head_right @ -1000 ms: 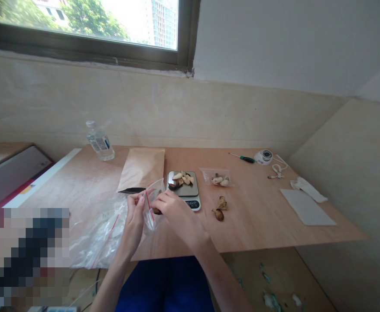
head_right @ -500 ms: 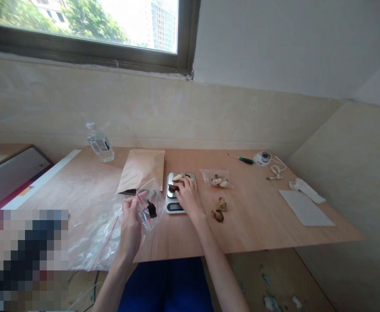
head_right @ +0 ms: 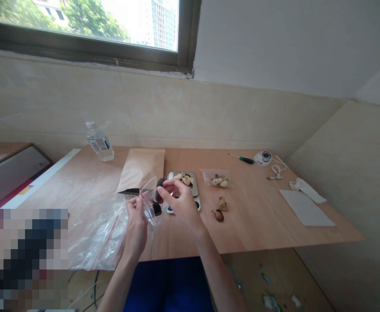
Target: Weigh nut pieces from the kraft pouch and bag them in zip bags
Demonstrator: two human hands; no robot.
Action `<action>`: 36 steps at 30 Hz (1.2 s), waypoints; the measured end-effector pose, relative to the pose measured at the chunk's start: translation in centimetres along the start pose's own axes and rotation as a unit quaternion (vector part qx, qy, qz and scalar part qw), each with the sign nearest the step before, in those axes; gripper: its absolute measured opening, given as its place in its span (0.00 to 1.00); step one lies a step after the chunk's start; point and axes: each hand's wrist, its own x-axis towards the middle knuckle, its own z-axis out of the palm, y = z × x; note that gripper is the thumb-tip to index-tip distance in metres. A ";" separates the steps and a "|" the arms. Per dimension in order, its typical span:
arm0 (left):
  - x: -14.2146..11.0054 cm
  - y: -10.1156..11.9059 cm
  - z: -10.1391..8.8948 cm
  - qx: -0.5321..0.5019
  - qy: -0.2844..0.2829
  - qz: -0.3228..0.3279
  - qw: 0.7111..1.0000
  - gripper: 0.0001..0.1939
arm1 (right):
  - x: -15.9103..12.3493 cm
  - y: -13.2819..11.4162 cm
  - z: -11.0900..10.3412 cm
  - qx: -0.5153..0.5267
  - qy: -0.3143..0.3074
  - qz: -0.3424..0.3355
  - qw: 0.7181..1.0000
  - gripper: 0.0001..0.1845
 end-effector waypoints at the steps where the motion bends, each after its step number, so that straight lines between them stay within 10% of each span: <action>1: -0.1 -0.1 0.0 -0.003 0.001 0.001 1.000 0.18 | -0.2 -0.4 0.2 -0.010 -0.026 0.009 1.000 0.11; 7: 0.0 -0.5 0.0 -0.036 0.008 -0.004 0.999 0.19 | -0.9 -1.6 0.6 -0.231 -0.045 -0.079 0.969 0.13; 12: 0.1 -0.4 0.1 -0.085 0.001 -0.032 0.996 0.18 | 0.0 -0.9 -0.4 -0.192 -0.044 -0.118 0.973 0.14; 16: 0.1 -0.2 0.2 -0.170 0.006 -0.068 0.983 0.14 | 2.4 3.1 -1.8 -0.300 0.060 -0.143 0.941 0.14; 22: -0.2 1.1 -0.2 -0.256 -0.087 -0.184 0.945 0.20 | 5.7 10.5 -3.8 -0.494 0.012 -0.085 0.865 0.25; 36: -0.3 -0.2 -0.2 -0.187 -0.050 -0.089 0.977 0.16 | 5.9 10.8 -3.8 -0.365 0.047 -0.108 0.923 0.13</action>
